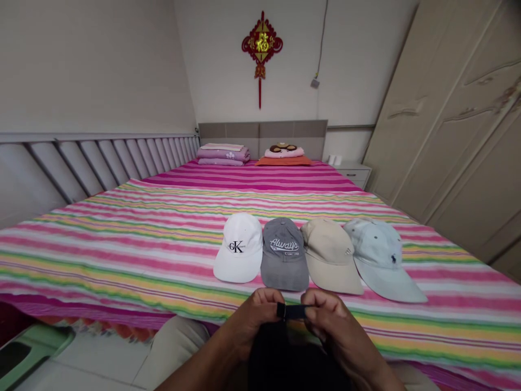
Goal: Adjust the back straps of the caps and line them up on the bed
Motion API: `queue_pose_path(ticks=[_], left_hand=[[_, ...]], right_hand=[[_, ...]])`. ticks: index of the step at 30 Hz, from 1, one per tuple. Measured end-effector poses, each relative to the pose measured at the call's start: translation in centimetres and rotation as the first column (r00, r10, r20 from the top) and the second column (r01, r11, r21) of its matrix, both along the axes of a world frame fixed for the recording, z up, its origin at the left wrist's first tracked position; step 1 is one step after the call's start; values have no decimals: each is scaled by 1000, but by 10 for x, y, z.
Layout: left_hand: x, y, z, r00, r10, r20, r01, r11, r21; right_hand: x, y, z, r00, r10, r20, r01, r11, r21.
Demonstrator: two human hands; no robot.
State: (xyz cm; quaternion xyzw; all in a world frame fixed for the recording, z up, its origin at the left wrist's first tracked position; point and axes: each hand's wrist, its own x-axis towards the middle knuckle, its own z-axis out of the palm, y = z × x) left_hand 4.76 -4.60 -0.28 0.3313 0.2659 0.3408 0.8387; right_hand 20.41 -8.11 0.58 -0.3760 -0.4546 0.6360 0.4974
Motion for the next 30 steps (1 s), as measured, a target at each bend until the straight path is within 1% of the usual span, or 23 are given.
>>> queue_pose_path(ticks=[3, 4, 5, 6, 7, 9, 11, 13, 15, 18, 21, 24, 25, 27, 30], left_hand=[[-3, 3, 0, 996, 6, 92, -11, 999, 50], [-4, 4, 1, 993, 15, 118, -23, 998, 66], [-5, 6, 0, 992, 30, 125, -41, 996, 82], [-5, 7, 0, 992, 49, 116, -60, 994, 94], [-4, 8, -1, 993, 68, 92, -77, 992, 101], [-2, 9, -3, 996, 88, 27, -90, 990, 110], [0, 9, -5, 997, 79, -20, -76, 989, 127], [0, 8, -7, 997, 67, -44, -60, 988, 139], [-4, 7, -9, 999, 21, -39, -15, 990, 141], [-19, 10, -19, 991, -109, -72, 119, 981, 153], [-40, 13, -38, 967, -206, -148, 231, 957, 175], [-59, 11, -61, 939, -219, -266, 276, 941, 197], [-64, 9, -67, 934, -199, -296, 264, 945, 196], [-73, 4, -77, 948, -122, -294, 185, 963, 196], [-90, -2, -80, 979, 44, -197, -2, 977, 211]], right_hand=[[3, 3, 3, 971, -109, -212, 114, 993, 11], [4, 4, 4, 954, -140, -263, 150, 989, 17], [5, 5, 5, 947, -158, -281, 172, 985, 25], [6, 5, 6, 952, -153, -263, 170, 985, 41], [5, 5, 6, 969, -123, -213, 138, 989, 56], [3, 3, 4, 998, -20, -54, 23, 998, 54], [-2, 0, 1, 996, 69, 59, -70, 997, 25], [-6, -3, -1, 996, 67, 66, -67, 998, -15], [-10, -5, -1, 1000, 1, -10, -2, 998, -57], [-10, -5, 2, 980, -135, -147, 114, 983, -143], [-3, -2, 6, 922, -271, -275, 222, 955, -197], [6, 4, 8, 860, -332, -388, 255, 938, -237], [8, 6, 8, 847, -334, -414, 249, 937, -245], [12, 11, 8, 839, -332, -432, 243, 938, -249], [14, 18, 5, 861, -366, -352, 290, 923, -251]])
